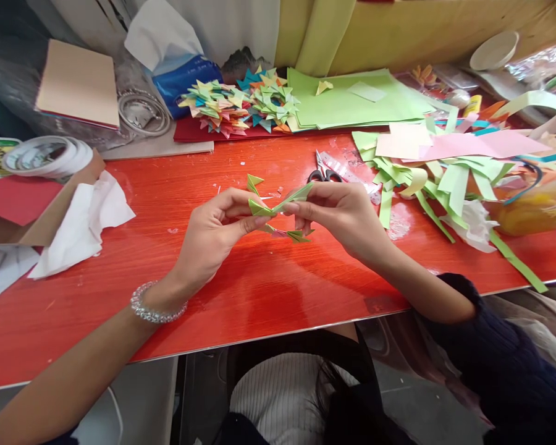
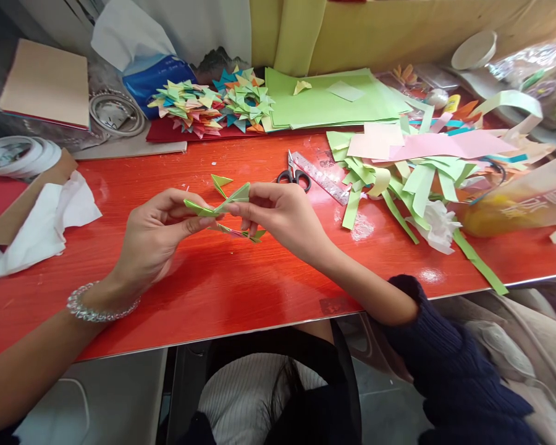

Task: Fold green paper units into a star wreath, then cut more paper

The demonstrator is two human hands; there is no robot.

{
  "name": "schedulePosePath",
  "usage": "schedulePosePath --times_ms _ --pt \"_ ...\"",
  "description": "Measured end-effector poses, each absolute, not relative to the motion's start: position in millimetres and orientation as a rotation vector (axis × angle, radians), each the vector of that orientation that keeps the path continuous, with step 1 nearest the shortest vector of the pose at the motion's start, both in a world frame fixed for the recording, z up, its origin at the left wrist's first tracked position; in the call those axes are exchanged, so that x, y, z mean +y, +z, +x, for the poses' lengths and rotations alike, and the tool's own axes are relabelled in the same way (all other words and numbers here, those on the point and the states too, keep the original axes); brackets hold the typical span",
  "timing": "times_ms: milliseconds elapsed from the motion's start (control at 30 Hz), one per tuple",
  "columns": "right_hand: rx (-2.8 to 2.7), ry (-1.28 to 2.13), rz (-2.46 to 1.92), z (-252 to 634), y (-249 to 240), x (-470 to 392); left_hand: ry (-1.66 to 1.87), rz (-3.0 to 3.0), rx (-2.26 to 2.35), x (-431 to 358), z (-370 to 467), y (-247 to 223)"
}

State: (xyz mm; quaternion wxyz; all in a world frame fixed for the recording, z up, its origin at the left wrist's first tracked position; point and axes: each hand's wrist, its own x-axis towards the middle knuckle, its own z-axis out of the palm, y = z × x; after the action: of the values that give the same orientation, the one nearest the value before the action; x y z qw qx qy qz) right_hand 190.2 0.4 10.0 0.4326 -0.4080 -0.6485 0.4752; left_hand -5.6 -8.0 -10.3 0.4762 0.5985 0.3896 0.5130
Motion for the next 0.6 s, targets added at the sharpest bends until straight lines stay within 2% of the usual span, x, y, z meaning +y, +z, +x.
schedulePosePath --times_ms 233,433,600 --pt "-1.665 1.172 -0.99 190.1 11.3 -1.6 1.276 1.519 0.953 -8.0 -6.1 -12.1" --pt "-1.887 0.553 -0.993 188.2 7.0 -7.8 1.272 1.589 1.054 -10.4 -5.8 -9.3" --pt "-2.035 0.211 -0.907 191.4 4.9 -7.9 1.264 1.619 1.106 -12.4 -5.6 -9.5"
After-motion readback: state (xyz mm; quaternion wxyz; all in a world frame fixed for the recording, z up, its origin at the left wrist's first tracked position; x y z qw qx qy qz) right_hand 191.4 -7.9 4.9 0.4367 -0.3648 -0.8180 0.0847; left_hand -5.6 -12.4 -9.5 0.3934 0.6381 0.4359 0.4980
